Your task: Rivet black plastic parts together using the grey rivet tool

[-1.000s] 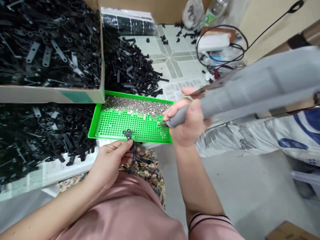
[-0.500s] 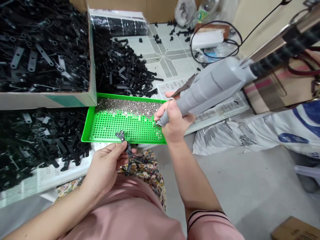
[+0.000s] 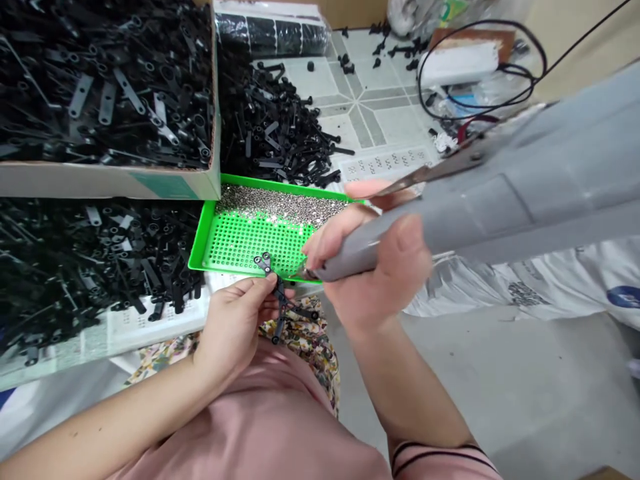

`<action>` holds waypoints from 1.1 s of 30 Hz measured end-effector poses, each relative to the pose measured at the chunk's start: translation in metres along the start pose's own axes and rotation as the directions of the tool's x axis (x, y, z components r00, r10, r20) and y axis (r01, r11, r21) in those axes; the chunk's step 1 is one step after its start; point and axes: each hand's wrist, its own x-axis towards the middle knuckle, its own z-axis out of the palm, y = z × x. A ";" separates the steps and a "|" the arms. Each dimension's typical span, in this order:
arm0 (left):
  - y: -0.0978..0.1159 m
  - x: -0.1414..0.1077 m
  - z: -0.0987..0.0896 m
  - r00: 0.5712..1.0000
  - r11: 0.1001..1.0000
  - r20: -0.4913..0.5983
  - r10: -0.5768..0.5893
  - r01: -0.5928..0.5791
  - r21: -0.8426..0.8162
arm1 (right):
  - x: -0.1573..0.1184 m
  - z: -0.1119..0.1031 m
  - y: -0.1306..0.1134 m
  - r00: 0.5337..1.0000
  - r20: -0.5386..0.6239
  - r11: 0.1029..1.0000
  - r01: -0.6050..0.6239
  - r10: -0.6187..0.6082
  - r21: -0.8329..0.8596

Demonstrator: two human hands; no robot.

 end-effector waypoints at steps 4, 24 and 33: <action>-0.002 0.001 0.000 1.000 1.000 -0.003 0.000 0.000 0.015 | -0.008 0.010 0.007 0.996 0.087 0.997 -0.030 0.024 0.072; -0.002 0.002 -0.003 0.999 0.998 0.029 0.023 -0.024 0.058 | -0.012 0.011 0.009 0.980 0.198 1.000 0.023 -0.021 -0.005; -0.004 0.002 -0.003 0.998 0.998 0.039 0.039 -0.041 0.051 | -0.013 0.010 0.008 0.985 0.171 1.000 0.002 0.001 -0.016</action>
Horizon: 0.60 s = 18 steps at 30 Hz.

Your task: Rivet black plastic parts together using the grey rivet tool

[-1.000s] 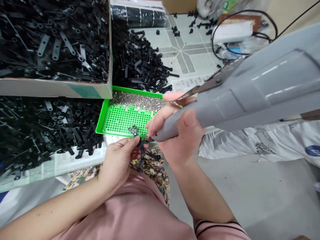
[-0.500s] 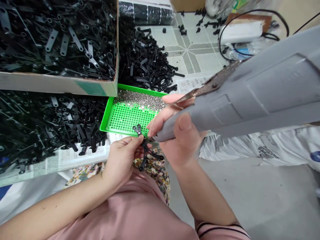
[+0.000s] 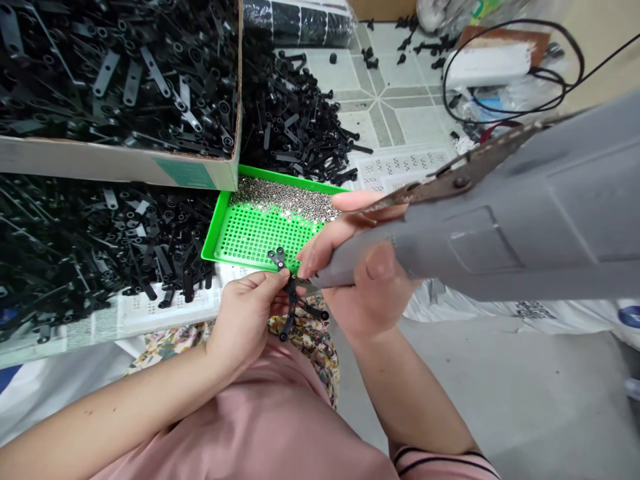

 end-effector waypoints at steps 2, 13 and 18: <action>0.000 0.000 0.000 1.000 1.000 -0.003 -0.002 0.002 -0.005 | 0.000 0.000 0.000 1.000 0.010 1.000 0.015 -0.015 -0.018; 0.000 0.000 0.000 1.000 1.000 -0.003 -0.012 0.012 -0.014 | -0.001 0.002 -0.001 0.995 0.090 0.999 0.038 -0.039 0.011; 0.001 0.000 0.000 1.000 1.000 -0.012 -0.021 0.021 -0.017 | -0.005 0.001 -0.006 0.996 0.058 0.996 -0.070 0.073 -0.047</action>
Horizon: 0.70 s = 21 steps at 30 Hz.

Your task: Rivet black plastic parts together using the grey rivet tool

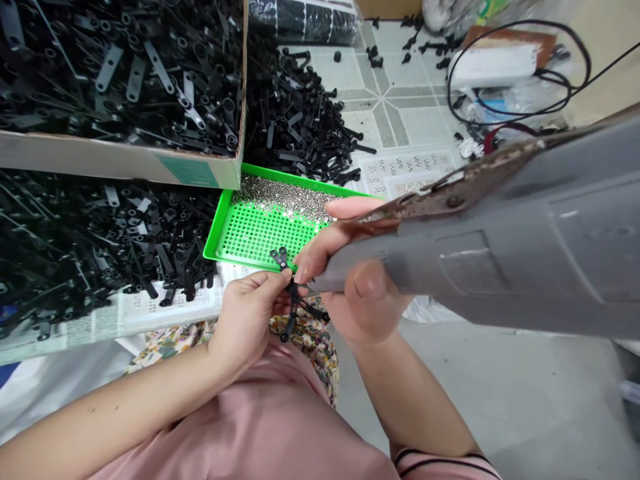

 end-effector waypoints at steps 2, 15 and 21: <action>0.001 0.000 0.000 1.000 1.000 -0.003 -0.005 0.005 -0.005 | -0.001 -0.001 0.000 1.000 -0.013 1.000 -0.004 0.004 -0.002; -0.001 0.000 0.000 1.000 1.000 -0.002 -0.004 0.004 0.001 | 0.001 0.001 0.001 0.998 0.017 0.996 0.063 -0.063 -0.063; 0.002 0.000 0.002 1.000 1.000 -0.012 -0.011 0.011 -0.028 | 0.003 0.005 -0.003 0.996 0.054 0.995 0.070 -0.067 -0.068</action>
